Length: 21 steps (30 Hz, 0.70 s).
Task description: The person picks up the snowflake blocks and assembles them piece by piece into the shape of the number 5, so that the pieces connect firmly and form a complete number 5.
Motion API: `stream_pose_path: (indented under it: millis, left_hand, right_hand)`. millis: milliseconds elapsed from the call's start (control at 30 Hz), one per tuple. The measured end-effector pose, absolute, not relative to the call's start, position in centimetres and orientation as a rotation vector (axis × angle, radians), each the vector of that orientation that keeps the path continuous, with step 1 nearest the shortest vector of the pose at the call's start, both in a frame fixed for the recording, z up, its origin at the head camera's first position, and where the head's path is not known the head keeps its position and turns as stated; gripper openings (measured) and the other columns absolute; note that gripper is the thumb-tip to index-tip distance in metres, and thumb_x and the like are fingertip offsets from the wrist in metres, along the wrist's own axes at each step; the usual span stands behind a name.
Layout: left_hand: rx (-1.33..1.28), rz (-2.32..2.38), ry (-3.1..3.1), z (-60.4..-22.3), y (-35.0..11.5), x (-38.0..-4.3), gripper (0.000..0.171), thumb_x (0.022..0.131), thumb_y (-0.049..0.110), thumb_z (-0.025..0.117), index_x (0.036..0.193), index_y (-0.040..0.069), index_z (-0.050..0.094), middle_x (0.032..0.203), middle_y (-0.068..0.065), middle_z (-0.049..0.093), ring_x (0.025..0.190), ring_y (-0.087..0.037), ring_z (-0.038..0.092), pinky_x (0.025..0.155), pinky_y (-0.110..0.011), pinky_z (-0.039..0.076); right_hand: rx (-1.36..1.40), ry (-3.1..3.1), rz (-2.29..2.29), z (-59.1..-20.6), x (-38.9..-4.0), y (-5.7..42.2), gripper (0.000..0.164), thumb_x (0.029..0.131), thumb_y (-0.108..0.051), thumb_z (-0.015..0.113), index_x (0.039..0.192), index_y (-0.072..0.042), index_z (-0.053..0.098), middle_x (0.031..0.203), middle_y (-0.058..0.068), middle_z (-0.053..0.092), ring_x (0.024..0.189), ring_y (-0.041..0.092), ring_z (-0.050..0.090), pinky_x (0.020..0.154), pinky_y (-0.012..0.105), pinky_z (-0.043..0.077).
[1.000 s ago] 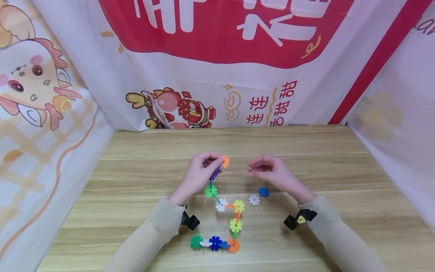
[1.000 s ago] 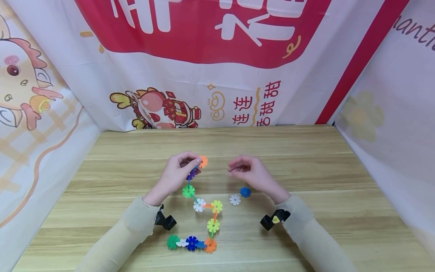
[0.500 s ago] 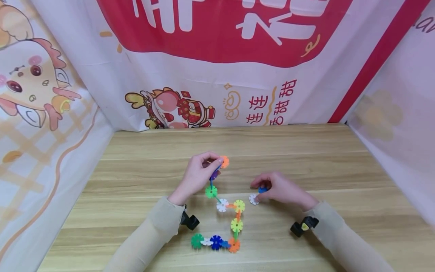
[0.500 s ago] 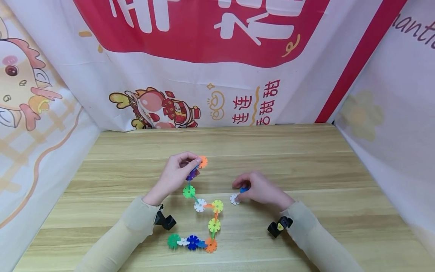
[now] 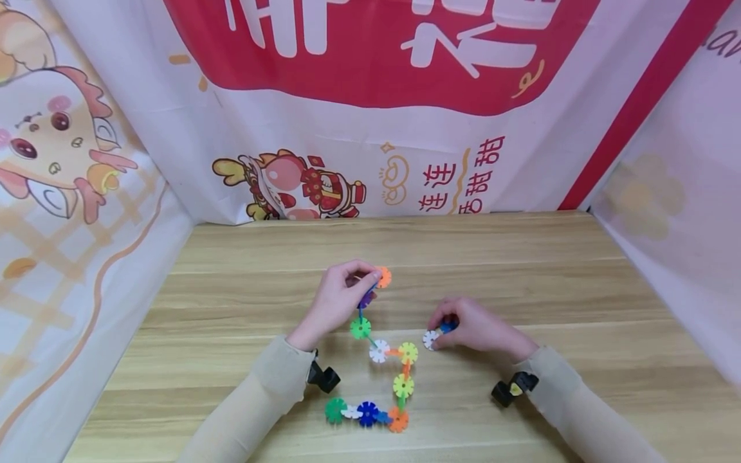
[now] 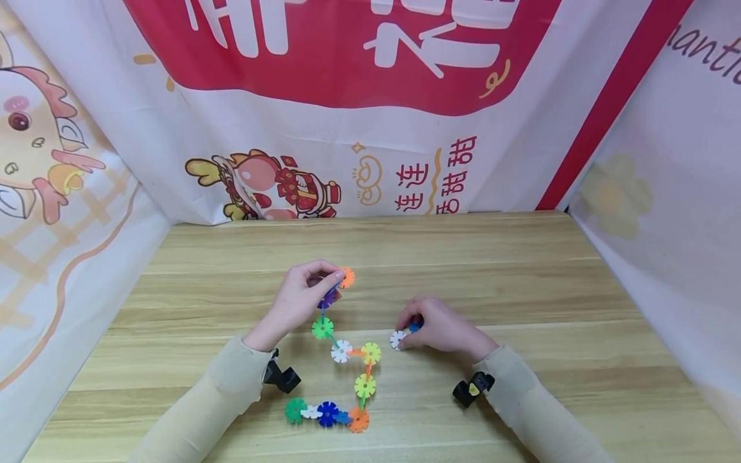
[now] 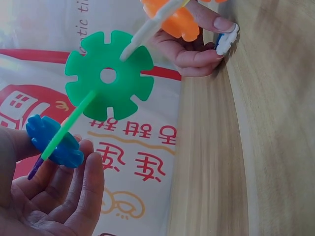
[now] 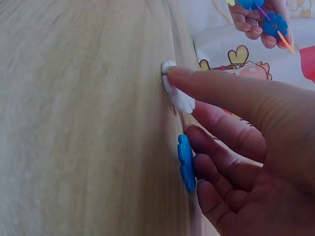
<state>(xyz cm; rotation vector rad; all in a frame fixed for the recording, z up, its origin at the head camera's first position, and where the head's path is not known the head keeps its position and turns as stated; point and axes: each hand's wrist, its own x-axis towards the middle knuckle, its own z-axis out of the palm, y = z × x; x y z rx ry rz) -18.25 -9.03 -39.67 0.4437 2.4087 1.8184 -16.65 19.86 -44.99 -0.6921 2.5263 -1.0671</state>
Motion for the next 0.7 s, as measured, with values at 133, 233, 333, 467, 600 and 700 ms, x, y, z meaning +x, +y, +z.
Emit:
stream_pose_path:
  millis: [133, 233, 333, 467, 600, 700]
  left_hand:
    - [0.460, 1.821, 2.403, -39.6, -8.9, -18.2, 0.019, 0.103, 0.027, 0.065, 0.109, 0.011, 0.072, 0.095, -0.006, 0.069, 0.079, -0.025, 0.068, 0.069, -0.035, 0.058]
    - [0.459, 1.809, 2.413, -39.6, -8.9, -18.1, 0.018, 0.103, 0.027, 0.065, 0.109, 0.011, 0.072, 0.095, -0.006, 0.069, 0.079, -0.023, 0.068, 0.069, -0.035, 0.058]
    - [0.456, 1.800, 2.417, -39.6, -9.0, -18.1, 0.018, 0.103, 0.027, 0.065, 0.109, 0.012, 0.072, 0.095, -0.005, 0.069, 0.078, -0.022, 0.068, 0.069, -0.035, 0.058]
    - [0.460, 1.797, 2.422, -39.6, -9.0, -18.1, 0.019, 0.103, 0.027, 0.065, 0.109, 0.011, 0.072, 0.096, -0.005, 0.069, 0.078, -0.022, 0.068, 0.069, -0.036, 0.058]
    - [0.450, 1.803, 2.419, -39.6, -9.0, -18.2, 0.018, 0.103, 0.026, 0.065, 0.109, 0.011, 0.072, 0.096, -0.005, 0.068, 0.078, -0.022, 0.068, 0.070, -0.037, 0.058]
    - [0.441, 1.808, 2.413, -39.6, -9.1, -18.2, 0.018, 0.103, 0.026, 0.065, 0.109, 0.011, 0.072, 0.096, -0.005, 0.068, 0.078, -0.022, 0.068, 0.070, -0.037, 0.058]
  right_hand:
    - [-0.671, 2.505, -1.099, -45.1, -16.6, 19.8, 0.022, 0.081, -0.026, 0.089, 0.094, -0.023, 0.072, 0.093, -0.006, 0.065, 0.084, 0.019, 0.058, 0.072, 0.032, 0.052]
    - [-0.651, 2.463, -1.139, -45.3, -16.5, 19.8, 0.022, 0.082, -0.023, 0.089, 0.095, -0.021, 0.071, 0.089, -0.005, 0.066, 0.081, 0.019, 0.060, 0.069, 0.032, 0.053]
    - [-0.633, 2.425, -1.182, -45.3, -16.6, 19.8, 0.019, 0.084, -0.021, 0.087, 0.096, -0.020, 0.071, 0.088, -0.004, 0.068, 0.081, 0.020, 0.061, 0.069, 0.031, 0.053]
    - [-0.616, 2.432, -1.224, -44.9, -16.7, 19.8, 0.014, 0.087, -0.022, 0.084, 0.096, -0.021, 0.073, 0.088, -0.004, 0.069, 0.081, 0.021, 0.062, 0.069, 0.031, 0.052]
    - [-0.611, 2.491, -1.270, -44.0, -17.1, 19.7, 0.010, 0.090, -0.025, 0.082, 0.097, -0.023, 0.075, 0.091, -0.005, 0.071, 0.082, 0.021, 0.063, 0.069, 0.031, 0.055]
    - [-0.628, 2.538, -1.313, -43.2, -17.3, 19.3, 0.009, 0.092, -0.027, 0.080, 0.099, -0.024, 0.076, 0.094, -0.006, 0.072, 0.085, 0.021, 0.063, 0.072, 0.034, 0.056]
